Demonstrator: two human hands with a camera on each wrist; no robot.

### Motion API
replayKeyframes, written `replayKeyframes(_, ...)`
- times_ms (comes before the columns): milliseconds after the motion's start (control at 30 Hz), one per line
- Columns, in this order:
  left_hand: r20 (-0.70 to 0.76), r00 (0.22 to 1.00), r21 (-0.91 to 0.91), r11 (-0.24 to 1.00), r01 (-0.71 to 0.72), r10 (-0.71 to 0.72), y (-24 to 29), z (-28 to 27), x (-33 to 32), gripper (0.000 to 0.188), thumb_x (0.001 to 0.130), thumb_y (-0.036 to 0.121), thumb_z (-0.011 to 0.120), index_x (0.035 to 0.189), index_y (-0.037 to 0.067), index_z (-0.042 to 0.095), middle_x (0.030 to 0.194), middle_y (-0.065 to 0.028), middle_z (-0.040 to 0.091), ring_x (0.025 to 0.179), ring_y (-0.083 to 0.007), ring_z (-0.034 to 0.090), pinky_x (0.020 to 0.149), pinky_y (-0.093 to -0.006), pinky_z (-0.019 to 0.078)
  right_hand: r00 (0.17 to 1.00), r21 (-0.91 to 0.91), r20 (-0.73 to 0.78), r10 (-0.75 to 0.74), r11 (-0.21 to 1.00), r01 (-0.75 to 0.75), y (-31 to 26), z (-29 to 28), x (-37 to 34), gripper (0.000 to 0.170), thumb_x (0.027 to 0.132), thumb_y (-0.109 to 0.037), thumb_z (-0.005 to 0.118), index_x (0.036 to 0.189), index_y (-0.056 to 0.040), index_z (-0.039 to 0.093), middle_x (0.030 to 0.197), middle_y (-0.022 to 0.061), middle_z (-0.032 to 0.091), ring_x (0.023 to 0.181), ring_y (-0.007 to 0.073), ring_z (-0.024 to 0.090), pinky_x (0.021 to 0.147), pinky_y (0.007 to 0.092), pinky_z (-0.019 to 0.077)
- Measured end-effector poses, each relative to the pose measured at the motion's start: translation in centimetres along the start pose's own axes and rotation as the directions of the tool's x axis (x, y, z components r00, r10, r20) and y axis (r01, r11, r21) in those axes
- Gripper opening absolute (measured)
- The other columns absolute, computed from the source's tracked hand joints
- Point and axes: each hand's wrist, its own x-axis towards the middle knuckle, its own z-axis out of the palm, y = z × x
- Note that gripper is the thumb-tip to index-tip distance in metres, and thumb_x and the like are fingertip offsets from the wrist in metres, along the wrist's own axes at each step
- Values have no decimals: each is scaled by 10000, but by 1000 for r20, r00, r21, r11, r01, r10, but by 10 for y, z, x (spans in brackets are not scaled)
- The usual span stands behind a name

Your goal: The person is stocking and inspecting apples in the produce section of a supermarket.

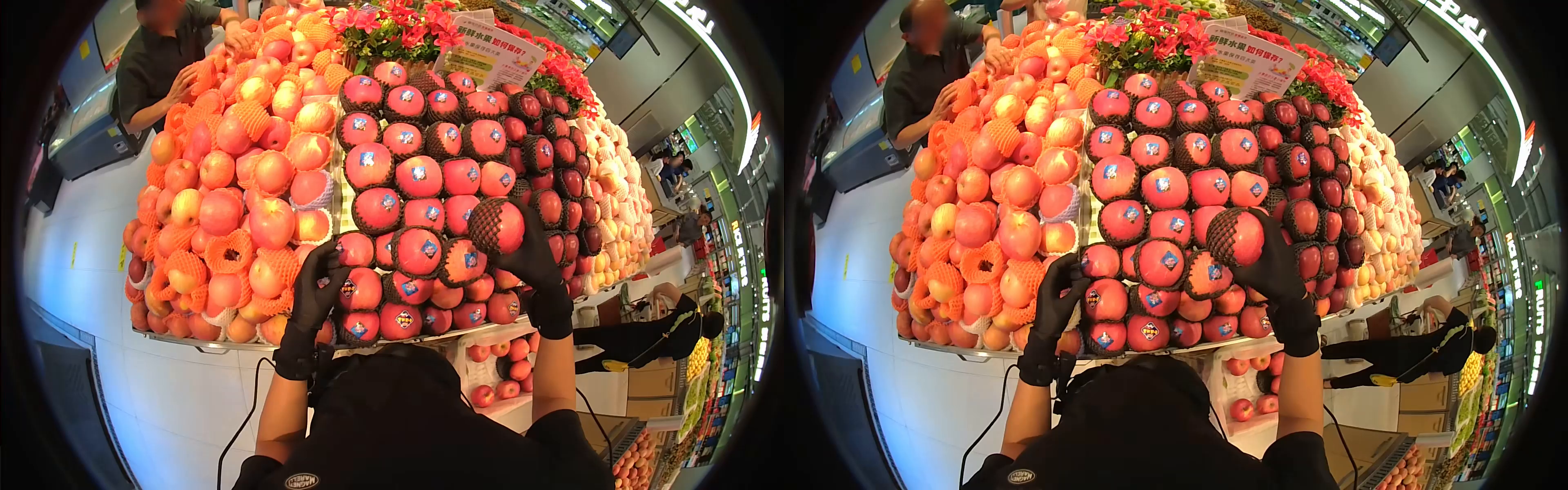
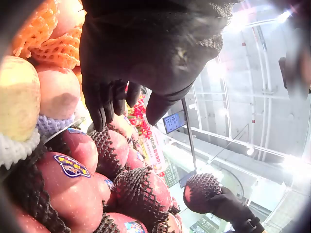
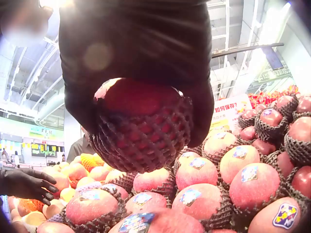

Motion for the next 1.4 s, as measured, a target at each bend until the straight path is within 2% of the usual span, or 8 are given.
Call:
replayKeyframes(300, -94, 995, 74, 997, -17, 24, -14, -9, -2, 478, 833, 110, 713, 1259, 23, 515, 1103, -75, 602, 990, -160, 583, 892, -314, 475, 997, 15, -14, -75, 997, 75, -17, 0, 27, 908, 627, -175, 872, 1374, -37, 376, 1296, 157, 503, 1190, 267, 528, 993, 411, 462)
replayKeyframes(533, -95, 995, -3, 1000, -9, 9, -18, -14, -7, 538, 810, 92, 725, 1290, 31, 491, 1171, -97, 569, 1063, -191, 555, 943, -338, 450, 988, -120, 27, -154, 980, 156, -78, 25, 44, 945, 622, -167, 876, 1409, -69, 364, 1338, 161, 478, 1221, 278, 512, 1013, 409, 454)
replayKeyframes(833, -32, 978, 248, 950, -190, 204, -10, -2, -10, 991, 651, 123, 859, 1464, 60, 295, 1403, -143, 412, 1283, -267, 426, 1063, -406, 387, 915, 140, 320, -247, 967, 213, -80, 127, 38, 953, 664, -233, 854, 1428, -26, 322, 1364, 214, 447, 1287, 334, 454, 1051, 423, 399)
replayKeyframes(900, -23, 984, 198, 966, -168, 176, -13, -3, -7, 1054, 650, 156, 862, 1490, 52, 235, 1453, -162, 346, 1325, -292, 378, 1081, -434, 362, 895, 97, 341, -289, 957, 272, -67, 159, 38, 991, 612, -264, 850, 1408, 8, 326, 1323, 261, 460, 1209, 410, 493, 999, 449, 421)
replayKeyframes(1000, -27, 972, 70, 971, -230, 232, -2, 13, -3, 990, 688, 214, 846, 1462, 11, 262, 1447, -182, 359, 1324, -326, 384, 1085, -451, 345, 860, -14, 459, -223, 966, 258, -61, 171, 37, 1031, 583, -336, 867, 1400, 8, 340, 1274, 262, 480, 1153, 417, 515, 1009, 486, 385)
replayKeyframes(1133, 97, 955, 243, 924, -296, 280, -32, 13, 7, 896, 690, 199, 833, 1409, -9, 340, 1387, -213, 424, 1318, -347, 394, 1093, -434, 335, 858, -220, 414, -303, 882, 417, -34, 186, 27, 1052, 563, -353, 865, 1402, 7, 343, 1299, 226, 472, 1194, 377, 485, 1019, 481, 361)
replayKeyframes(1267, 176, 946, 316, 895, -315, 271, -31, 7, 8, 996, 666, 176, 849, 1450, -9, 264, 1406, -173, 401, 1325, -282, 391, 1085, -413, 354, 883, -262, 342, -322, 869, 419, -49, 145, 29, 985, 556, -319, 872, 1363, -25, 390, 1274, 206, 477, 1209, 376, 438, 1040, 484, 330)
replayKeyframes(1400, 174, 935, 251, 904, -347, 310, -34, 5, 4, 1030, 635, 164, 864, 1450, -8, 257, 1395, -167, 405, 1316, -274, 392, 1075, -416, 363, 915, -378, 371, -157, 875, 303, -37, 111, 13, 1031, 547, -302, 885, 1401, -62, 360, 1290, 183, 461, 1223, 386, 404, 1050, 605, 269)
